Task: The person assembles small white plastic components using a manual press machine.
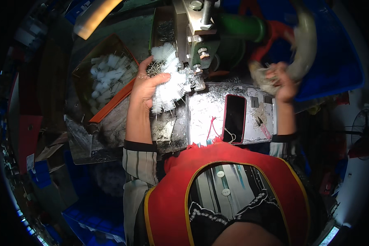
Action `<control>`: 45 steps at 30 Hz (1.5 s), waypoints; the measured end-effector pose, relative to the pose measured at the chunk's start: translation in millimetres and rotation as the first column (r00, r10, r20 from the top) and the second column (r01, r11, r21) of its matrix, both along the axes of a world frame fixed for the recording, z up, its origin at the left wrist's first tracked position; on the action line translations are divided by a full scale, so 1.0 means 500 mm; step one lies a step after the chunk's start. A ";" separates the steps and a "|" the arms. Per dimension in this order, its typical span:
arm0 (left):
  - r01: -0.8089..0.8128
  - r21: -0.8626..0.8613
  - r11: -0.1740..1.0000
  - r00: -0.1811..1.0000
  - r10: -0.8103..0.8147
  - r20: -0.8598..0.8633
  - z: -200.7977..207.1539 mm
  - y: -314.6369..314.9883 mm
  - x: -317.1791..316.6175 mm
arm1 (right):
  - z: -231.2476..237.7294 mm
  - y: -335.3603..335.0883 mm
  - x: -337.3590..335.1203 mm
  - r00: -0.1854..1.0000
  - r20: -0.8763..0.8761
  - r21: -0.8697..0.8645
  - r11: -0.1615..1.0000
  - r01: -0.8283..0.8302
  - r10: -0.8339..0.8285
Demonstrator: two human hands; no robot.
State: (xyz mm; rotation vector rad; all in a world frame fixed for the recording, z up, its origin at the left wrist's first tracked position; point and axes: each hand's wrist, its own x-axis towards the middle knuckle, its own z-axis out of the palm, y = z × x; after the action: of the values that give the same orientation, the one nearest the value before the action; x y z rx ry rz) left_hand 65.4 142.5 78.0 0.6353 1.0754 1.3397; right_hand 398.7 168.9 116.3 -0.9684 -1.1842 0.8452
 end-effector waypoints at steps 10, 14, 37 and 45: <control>-0.135 0.025 0.990 0.990 0.135 0.034 0.004 -0.007 0.032 | 0.039 0.016 0.045 0.956 -0.158 -0.267 0.921 -0.282 0.247; -0.257 0.058 0.965 0.966 0.253 0.055 -0.006 -0.011 0.046 | 0.117 0.008 0.017 0.979 -0.116 -0.321 0.927 -0.195 0.166; -0.162 -0.088 0.983 0.984 0.154 -0.091 0.020 0.059 0.036 | 0.120 0.033 0.057 0.956 -0.082 -0.356 0.887 -0.293 0.283; -0.122 -0.066 0.990 0.984 0.112 -0.139 0.041 0.054 0.041 | -0.083 0.042 0.027 0.986 0.024 0.083 0.982 -0.169 0.168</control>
State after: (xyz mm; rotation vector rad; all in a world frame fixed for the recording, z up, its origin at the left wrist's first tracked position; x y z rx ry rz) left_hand 85.7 169.5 98.3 0.6226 1.2829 1.3662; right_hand 412.1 190.0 74.6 -0.8162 -1.3198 0.9145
